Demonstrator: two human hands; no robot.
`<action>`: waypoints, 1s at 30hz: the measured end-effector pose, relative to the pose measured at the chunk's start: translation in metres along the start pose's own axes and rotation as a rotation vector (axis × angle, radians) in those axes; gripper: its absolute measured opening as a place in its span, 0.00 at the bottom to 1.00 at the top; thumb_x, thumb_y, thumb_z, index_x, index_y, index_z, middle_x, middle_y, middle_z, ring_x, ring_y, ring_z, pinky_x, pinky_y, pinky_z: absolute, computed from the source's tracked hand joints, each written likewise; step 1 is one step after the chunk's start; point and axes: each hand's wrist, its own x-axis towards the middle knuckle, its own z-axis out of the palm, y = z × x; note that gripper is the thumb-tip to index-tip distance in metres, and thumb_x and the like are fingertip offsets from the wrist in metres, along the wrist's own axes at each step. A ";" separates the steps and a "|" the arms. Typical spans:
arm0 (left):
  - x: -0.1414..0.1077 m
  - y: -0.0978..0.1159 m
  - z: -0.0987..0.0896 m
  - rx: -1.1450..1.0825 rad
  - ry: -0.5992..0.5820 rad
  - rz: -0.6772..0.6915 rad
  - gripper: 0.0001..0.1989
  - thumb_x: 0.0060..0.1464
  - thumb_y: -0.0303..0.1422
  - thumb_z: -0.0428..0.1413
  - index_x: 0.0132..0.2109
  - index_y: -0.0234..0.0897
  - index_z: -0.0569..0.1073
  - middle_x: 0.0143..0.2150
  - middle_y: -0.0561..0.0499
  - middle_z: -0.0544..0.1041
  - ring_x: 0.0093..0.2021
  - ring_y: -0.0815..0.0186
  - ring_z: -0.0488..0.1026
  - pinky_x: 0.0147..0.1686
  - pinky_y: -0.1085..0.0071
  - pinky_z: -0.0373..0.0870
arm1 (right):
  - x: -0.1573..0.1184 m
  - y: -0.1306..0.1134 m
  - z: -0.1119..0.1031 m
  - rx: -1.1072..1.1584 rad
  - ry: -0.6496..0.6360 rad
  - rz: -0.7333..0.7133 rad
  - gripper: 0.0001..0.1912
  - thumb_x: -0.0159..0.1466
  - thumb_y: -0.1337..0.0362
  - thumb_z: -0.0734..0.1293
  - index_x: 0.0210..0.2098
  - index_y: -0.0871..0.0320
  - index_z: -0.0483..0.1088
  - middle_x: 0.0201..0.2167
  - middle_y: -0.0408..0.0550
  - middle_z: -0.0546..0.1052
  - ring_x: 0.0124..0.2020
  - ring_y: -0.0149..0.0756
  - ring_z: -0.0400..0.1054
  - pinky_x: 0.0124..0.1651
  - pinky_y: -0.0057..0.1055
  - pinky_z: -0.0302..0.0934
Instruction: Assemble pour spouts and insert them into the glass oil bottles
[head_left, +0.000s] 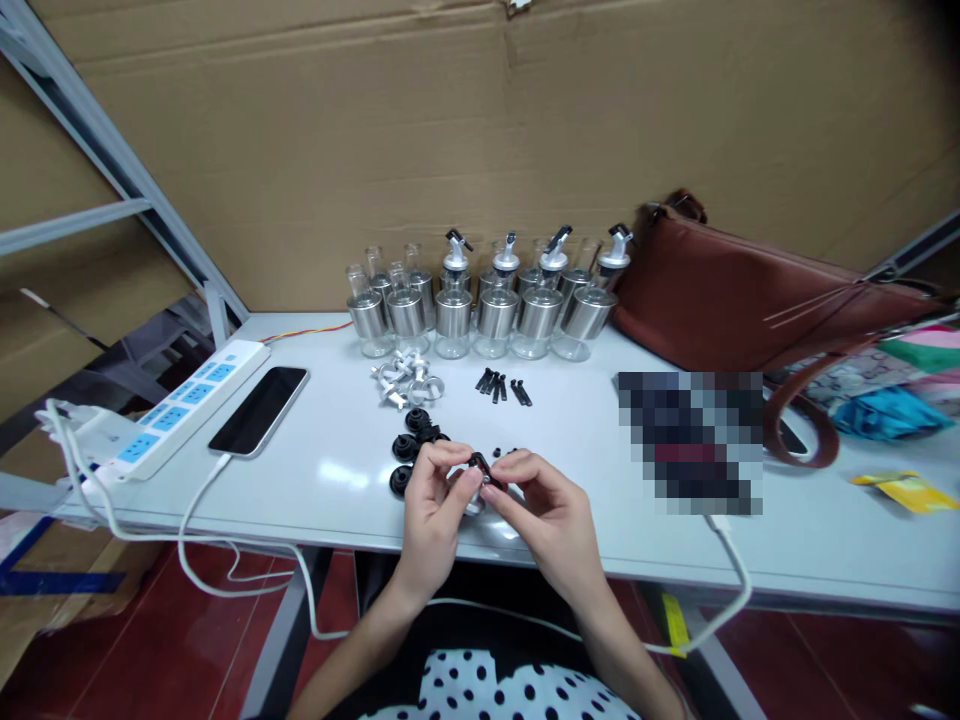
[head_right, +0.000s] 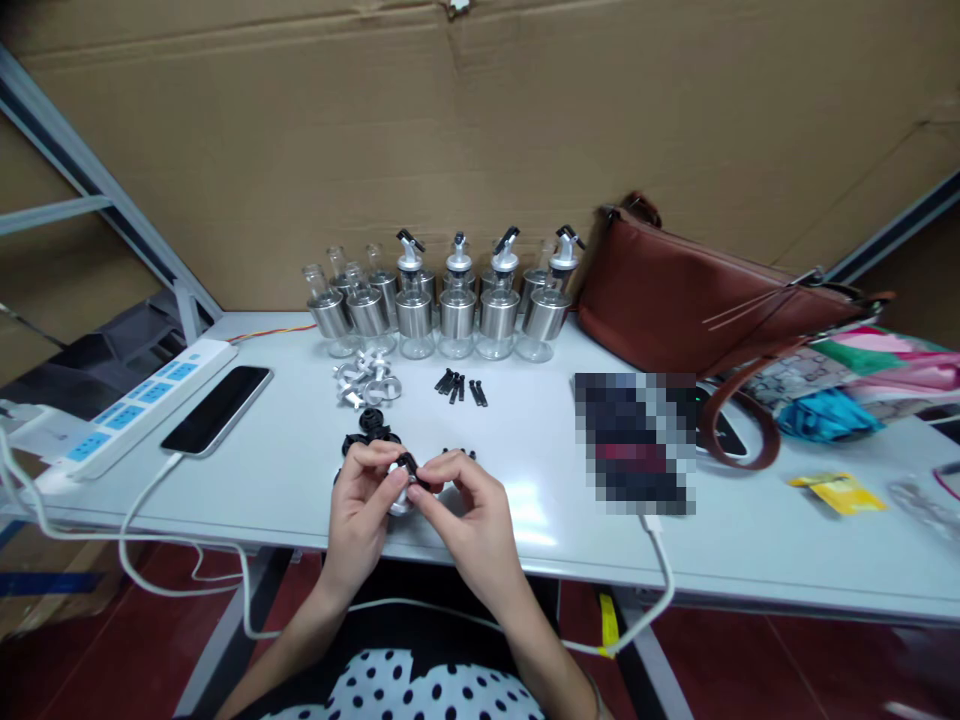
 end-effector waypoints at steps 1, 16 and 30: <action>0.000 0.000 0.000 0.009 0.009 0.005 0.11 0.52 0.38 0.61 0.34 0.36 0.69 0.36 0.51 0.70 0.38 0.69 0.70 0.38 0.74 0.68 | 0.000 -0.001 0.000 -0.003 -0.008 0.001 0.04 0.56 0.65 0.72 0.28 0.57 0.72 0.27 0.46 0.74 0.31 0.32 0.68 0.35 0.29 0.65; 0.000 -0.005 -0.004 0.010 0.058 0.003 0.12 0.55 0.39 0.59 0.41 0.38 0.68 0.40 0.51 0.69 0.37 0.71 0.70 0.40 0.75 0.68 | 0.000 -0.006 -0.002 -0.079 -0.098 0.042 0.05 0.60 0.64 0.68 0.34 0.55 0.78 0.27 0.45 0.77 0.29 0.32 0.69 0.34 0.28 0.63; -0.001 -0.006 -0.001 -0.089 0.057 0.039 0.11 0.53 0.35 0.62 0.34 0.37 0.66 0.40 0.54 0.67 0.39 0.75 0.69 0.38 0.81 0.67 | -0.003 -0.002 -0.002 -0.071 -0.091 0.072 0.07 0.61 0.62 0.68 0.40 0.52 0.70 0.25 0.38 0.69 0.28 0.27 0.64 0.33 0.23 0.59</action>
